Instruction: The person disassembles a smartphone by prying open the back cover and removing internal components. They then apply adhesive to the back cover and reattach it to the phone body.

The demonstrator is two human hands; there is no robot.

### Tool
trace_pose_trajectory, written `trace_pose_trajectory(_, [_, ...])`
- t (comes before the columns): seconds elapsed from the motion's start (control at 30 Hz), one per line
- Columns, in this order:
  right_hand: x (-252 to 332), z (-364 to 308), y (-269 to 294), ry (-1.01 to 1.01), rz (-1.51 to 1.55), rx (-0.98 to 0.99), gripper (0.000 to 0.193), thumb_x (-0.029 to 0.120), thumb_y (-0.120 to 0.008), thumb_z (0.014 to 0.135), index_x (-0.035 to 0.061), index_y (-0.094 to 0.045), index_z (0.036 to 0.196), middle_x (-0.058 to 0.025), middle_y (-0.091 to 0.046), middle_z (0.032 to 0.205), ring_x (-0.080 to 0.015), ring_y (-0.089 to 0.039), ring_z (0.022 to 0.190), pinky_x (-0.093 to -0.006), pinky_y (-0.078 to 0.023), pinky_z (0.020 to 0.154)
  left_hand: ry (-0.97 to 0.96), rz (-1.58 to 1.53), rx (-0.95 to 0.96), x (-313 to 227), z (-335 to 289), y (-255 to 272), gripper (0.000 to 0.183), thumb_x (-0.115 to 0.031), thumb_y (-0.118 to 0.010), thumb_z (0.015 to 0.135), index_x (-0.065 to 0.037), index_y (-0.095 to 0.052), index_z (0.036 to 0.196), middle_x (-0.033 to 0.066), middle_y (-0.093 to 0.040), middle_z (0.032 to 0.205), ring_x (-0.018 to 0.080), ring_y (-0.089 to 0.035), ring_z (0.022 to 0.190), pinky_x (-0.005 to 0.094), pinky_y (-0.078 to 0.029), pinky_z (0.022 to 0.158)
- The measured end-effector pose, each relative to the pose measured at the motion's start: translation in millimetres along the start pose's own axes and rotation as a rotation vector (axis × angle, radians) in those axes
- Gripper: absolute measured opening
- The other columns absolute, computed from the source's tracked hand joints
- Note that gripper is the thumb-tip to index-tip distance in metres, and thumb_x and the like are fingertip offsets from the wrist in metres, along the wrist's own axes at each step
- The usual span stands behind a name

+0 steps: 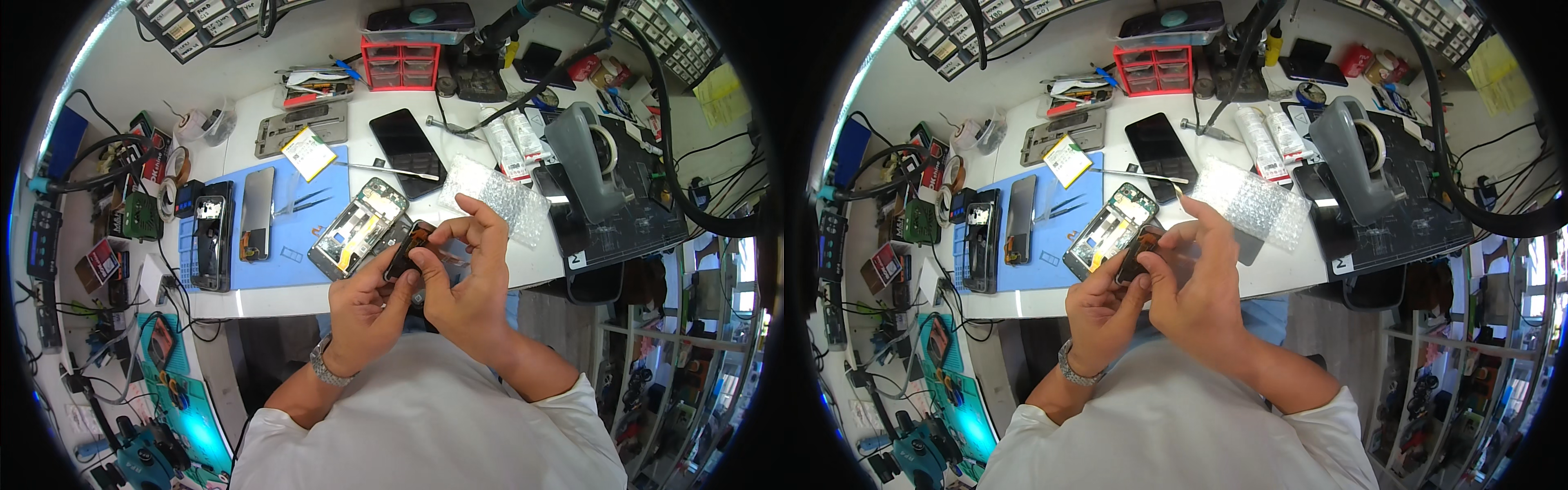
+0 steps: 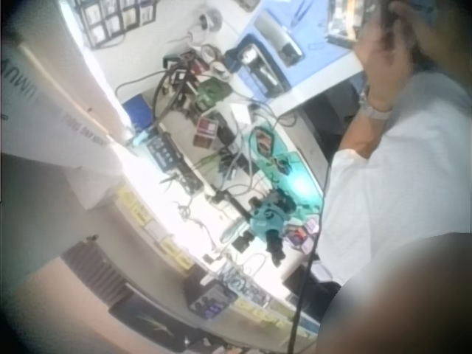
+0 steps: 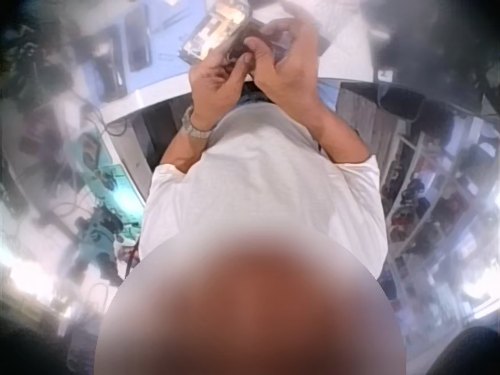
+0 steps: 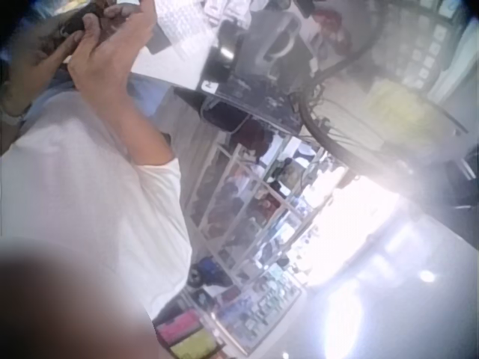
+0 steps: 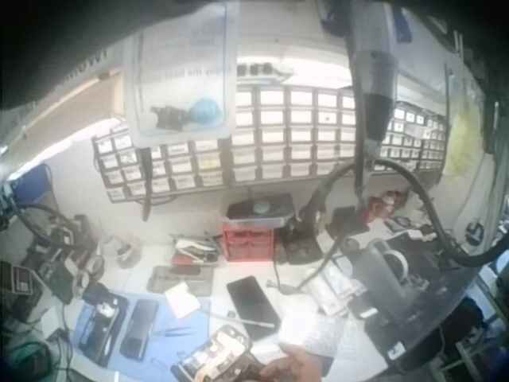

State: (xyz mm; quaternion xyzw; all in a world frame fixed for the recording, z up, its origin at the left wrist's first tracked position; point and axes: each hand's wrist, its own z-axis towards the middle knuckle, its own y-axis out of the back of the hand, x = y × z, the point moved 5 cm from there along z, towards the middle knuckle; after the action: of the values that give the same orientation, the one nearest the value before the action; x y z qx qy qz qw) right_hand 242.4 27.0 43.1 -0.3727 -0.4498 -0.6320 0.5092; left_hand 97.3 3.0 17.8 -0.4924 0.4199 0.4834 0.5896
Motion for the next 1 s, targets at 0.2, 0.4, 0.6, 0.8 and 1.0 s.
trace_pose_trajectory(0.2, [17.4,7.3,8.0,0.046,-0.105,0.016,0.069,-0.005,-0.076,0.090,0.0009,-0.039,0.147,-0.0089,-0.064,0.101,-0.0191,-0.066,0.092,-0.0319,-0.051,0.081,-0.155,0.286,-0.042,-13.3,2.4,-2.6,0.036,0.002,-0.068,0.101,0.009,-0.064,0.136,0.0165,-0.080,0.107,0.0148,-0.077,0.092,0.0279,-0.064,0.079])
trace_pose_trajectory(0.4, [15.5,15.3,6.3,-0.218,0.206,0.027,0.066,-0.005,-0.077,0.091,0.0000,-0.036,0.143,-0.0117,-0.065,0.102,-0.0172,-0.068,0.093,-0.0289,-0.055,0.077,-0.225,0.355,-0.056,-17.0,2.7,-5.5,0.037,0.004,-0.069,0.099,0.009,-0.065,0.136,0.0163,-0.080,0.100,0.0142,-0.078,0.085,0.0271,-0.063,0.074])
trace_pose_trajectory(0.6, [15.1,21.7,11.8,-0.473,0.336,0.052,0.063,-0.010,-0.075,0.092,-0.0010,-0.034,0.139,-0.0125,-0.066,0.102,-0.0098,-0.066,0.090,-0.0209,-0.054,0.074,-0.267,0.388,-0.056,-18.7,2.1,-8.8,0.039,0.005,-0.070,0.098,0.008,-0.065,0.136,0.0150,-0.080,0.096,0.0136,-0.078,0.083,0.0270,-0.062,0.071])
trace_pose_trajectory(0.8, [19.0,20.9,10.5,-0.440,0.330,0.090,0.060,-0.010,-0.074,0.093,-0.0009,-0.034,0.138,-0.0111,-0.067,0.099,-0.0086,-0.066,0.085,-0.0210,-0.054,0.073,-0.313,0.499,-0.075,-26.6,2.0,-8.6,0.038,0.006,-0.070,0.097,0.007,-0.065,0.135,0.0138,-0.079,0.095,0.0134,-0.077,0.083,0.0277,-0.063,0.071])
trace_pose_trajectory(1.0, [26.3,24.0,11.0,-0.367,0.384,0.134,0.059,-0.006,-0.072,0.094,-0.0018,-0.033,0.139,-0.0105,-0.069,0.095,-0.0113,-0.068,0.080,-0.0242,-0.055,0.068,-0.201,0.311,-0.039,-19.1,5.3,-5.1,0.036,0.006,-0.069,0.099,0.009,-0.065,0.134,0.0118,-0.078,0.103,0.0113,-0.074,0.089,0.0259,-0.061,0.074])
